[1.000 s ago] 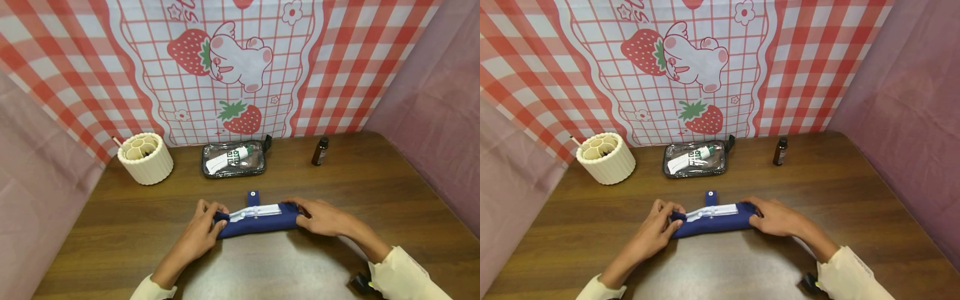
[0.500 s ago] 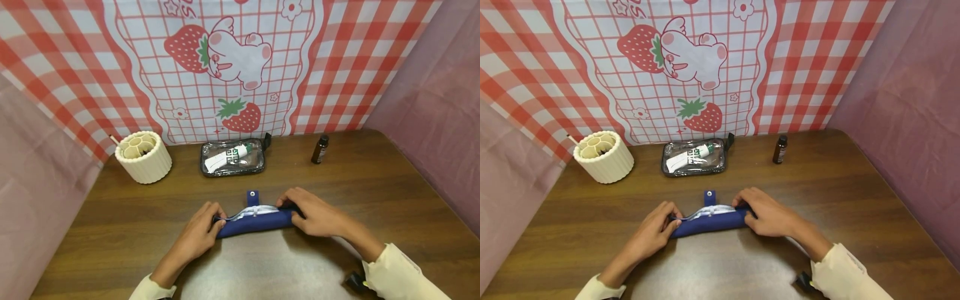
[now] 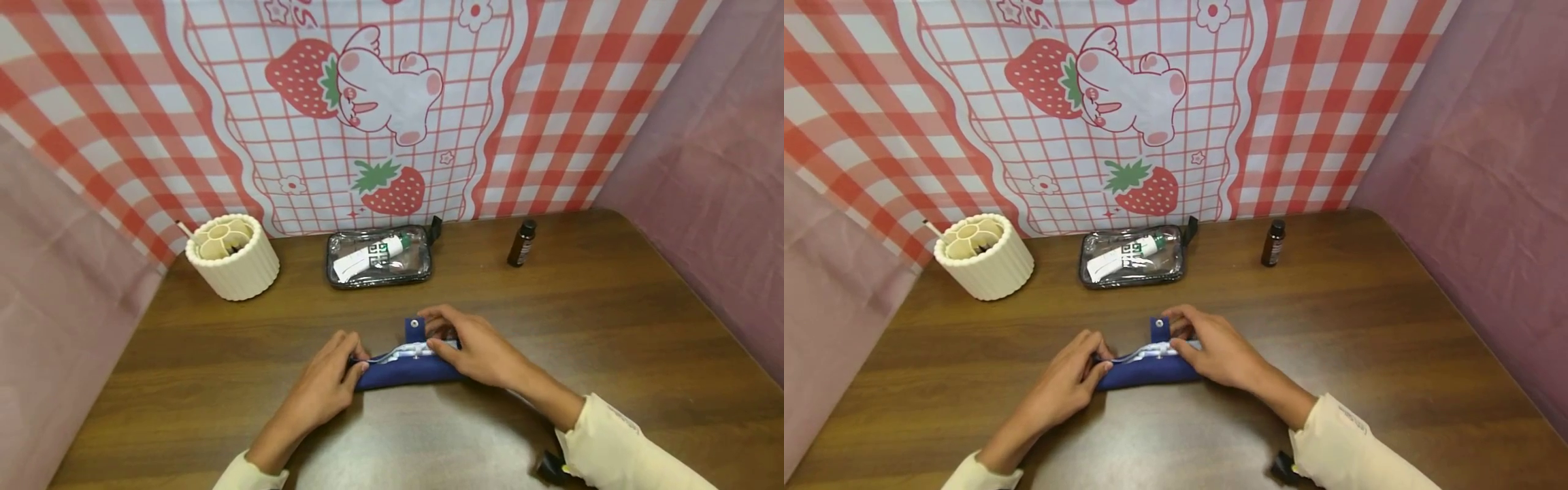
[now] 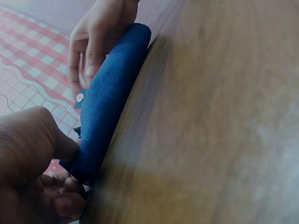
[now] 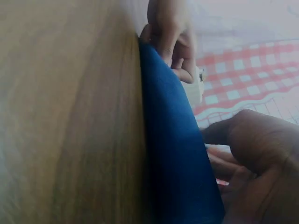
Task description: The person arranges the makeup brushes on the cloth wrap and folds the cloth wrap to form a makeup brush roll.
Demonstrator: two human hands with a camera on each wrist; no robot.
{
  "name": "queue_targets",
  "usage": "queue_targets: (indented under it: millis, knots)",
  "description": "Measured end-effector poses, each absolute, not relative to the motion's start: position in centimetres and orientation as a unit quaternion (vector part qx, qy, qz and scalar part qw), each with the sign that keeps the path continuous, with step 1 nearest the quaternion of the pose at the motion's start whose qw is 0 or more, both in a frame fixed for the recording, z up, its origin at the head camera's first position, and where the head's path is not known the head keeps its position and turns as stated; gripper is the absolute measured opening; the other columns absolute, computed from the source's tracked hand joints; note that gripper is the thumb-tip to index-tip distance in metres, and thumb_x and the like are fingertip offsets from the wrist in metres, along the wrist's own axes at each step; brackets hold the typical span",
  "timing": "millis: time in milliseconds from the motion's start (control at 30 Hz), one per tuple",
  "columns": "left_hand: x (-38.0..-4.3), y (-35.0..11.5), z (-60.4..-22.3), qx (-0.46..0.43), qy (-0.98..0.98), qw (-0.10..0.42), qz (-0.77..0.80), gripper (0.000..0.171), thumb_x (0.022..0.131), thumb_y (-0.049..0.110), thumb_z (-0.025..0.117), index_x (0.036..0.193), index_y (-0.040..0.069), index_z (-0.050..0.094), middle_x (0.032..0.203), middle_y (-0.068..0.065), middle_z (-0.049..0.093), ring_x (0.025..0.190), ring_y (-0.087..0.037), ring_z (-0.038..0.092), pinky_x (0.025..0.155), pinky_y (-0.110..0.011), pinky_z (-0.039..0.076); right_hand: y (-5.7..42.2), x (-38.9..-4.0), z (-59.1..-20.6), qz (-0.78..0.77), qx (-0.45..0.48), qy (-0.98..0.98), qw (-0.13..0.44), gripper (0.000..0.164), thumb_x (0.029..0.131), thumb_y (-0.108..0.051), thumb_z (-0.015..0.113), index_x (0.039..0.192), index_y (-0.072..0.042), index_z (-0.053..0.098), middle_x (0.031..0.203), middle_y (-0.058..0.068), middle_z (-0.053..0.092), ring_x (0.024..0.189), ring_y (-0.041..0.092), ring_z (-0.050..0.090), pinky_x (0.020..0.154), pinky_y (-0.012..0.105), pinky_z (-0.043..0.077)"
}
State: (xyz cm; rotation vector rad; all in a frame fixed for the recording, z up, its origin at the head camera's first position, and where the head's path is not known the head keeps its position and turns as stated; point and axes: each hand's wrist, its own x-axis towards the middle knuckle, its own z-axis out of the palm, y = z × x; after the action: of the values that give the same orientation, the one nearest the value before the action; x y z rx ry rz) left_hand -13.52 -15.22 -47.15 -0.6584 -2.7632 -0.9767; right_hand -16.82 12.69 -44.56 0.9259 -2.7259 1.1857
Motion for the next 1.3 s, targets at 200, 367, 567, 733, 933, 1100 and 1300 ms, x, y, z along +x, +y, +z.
queue_targets:
  millis: [200, 367, 567, 733, 933, 1100, 1300]
  knots:
    - [-13.6, -15.1, -47.2, -0.217, -0.917, 0.067, -0.327, 0.022, 0.091, 0.007, 0.073, 0.092, 0.022, 0.058, 0.101, 0.009, 0.057, 0.096, -0.012, 0.060, 0.079, -0.040, 0.051, 12.3, -16.3, -44.7, 0.373, 0.306, -0.873, 0.070, 0.013, 0.097, -0.025, 0.069, 0.108, -0.029, 0.075, 0.104, -0.020, 0.071, 0.099, 0.001, 0.065, 0.086, 0.034, 0.054]
    - [-13.6, -15.0, -47.2, -0.215, -0.920, 0.073, -0.320, 0.023, 0.090, 0.008, 0.075, 0.092, 0.022, 0.058, 0.101, 0.009, 0.057, 0.097, -0.013, 0.061, 0.077, -0.040, 0.052, 12.4, -16.2, -45.2, 0.359, 0.348, -0.864, 0.068, 0.013, 0.095, -0.025, 0.071, 0.107, -0.028, 0.077, 0.103, -0.020, 0.070, 0.100, 0.002, 0.063, 0.086, 0.034, 0.053]
    - [-13.6, -15.0, -47.3, -0.217, -0.920, 0.083, -0.316, 0.022, 0.090, 0.008, 0.075, 0.092, 0.022, 0.057, 0.100, 0.010, 0.057, 0.097, -0.013, 0.062, 0.077, -0.040, 0.052, 12.9, -16.6, -45.6, 0.342, 0.390, -0.854, 0.043, 0.016, 0.094, -0.029, 0.073, 0.110, -0.029, 0.071, 0.108, -0.021, 0.065, 0.104, 0.002, 0.059, 0.090, 0.036, 0.051]
    - [-13.6, -14.9, -47.3, -0.217, -0.920, 0.088, -0.314, 0.022, 0.089, 0.009, 0.076, 0.092, 0.021, 0.058, 0.099, 0.009, 0.057, 0.095, -0.014, 0.063, 0.075, -0.040, 0.052, 13.0, -16.8, -45.8, 0.322, 0.440, -0.837, 0.053, 0.025, 0.088, -0.034, 0.079, 0.108, -0.024, 0.069, 0.108, -0.018, 0.061, 0.106, 0.004, 0.055, 0.091, 0.033, 0.049]
    - [-13.5, -14.9, -47.3, -0.218, -0.921, 0.085, -0.310, 0.022, 0.089, 0.010, 0.076, 0.093, 0.022, 0.058, 0.099, 0.010, 0.056, 0.093, -0.013, 0.062, 0.074, -0.039, 0.051, 13.1, -16.6, -46.2, 0.321, 0.471, -0.816, 0.094, 0.021, 0.086, -0.030, 0.082, 0.102, -0.020, 0.073, 0.100, -0.014, 0.060, 0.098, 0.005, 0.053, 0.083, 0.028, 0.048]
    - [-13.5, -15.0, -47.2, -0.222, -0.921, 0.094, -0.307, 0.022, 0.089, 0.009, 0.076, 0.093, 0.021, 0.058, 0.098, 0.009, 0.056, 0.092, -0.013, 0.062, 0.073, -0.039, 0.051, 13.0, -16.7, -46.3, 0.323, 0.460, -0.822, 0.088, 0.017, 0.088, -0.032, 0.079, 0.100, -0.021, 0.075, 0.097, -0.015, 0.061, 0.095, 0.004, 0.053, 0.081, 0.027, 0.047]
    - [-13.5, -15.2, -47.3, -0.215, -0.921, 0.084, -0.315, 0.021, 0.089, 0.010, 0.076, 0.093, 0.022, 0.059, 0.097, 0.010, 0.057, 0.089, -0.012, 0.061, 0.075, -0.038, 0.050, 12.9, -16.8, -46.1, 0.308, 0.447, -0.838, 0.059, 0.021, 0.090, -0.035, 0.077, 0.105, -0.021, 0.074, 0.099, -0.016, 0.060, 0.095, 0.004, 0.053, 0.082, 0.027, 0.047]
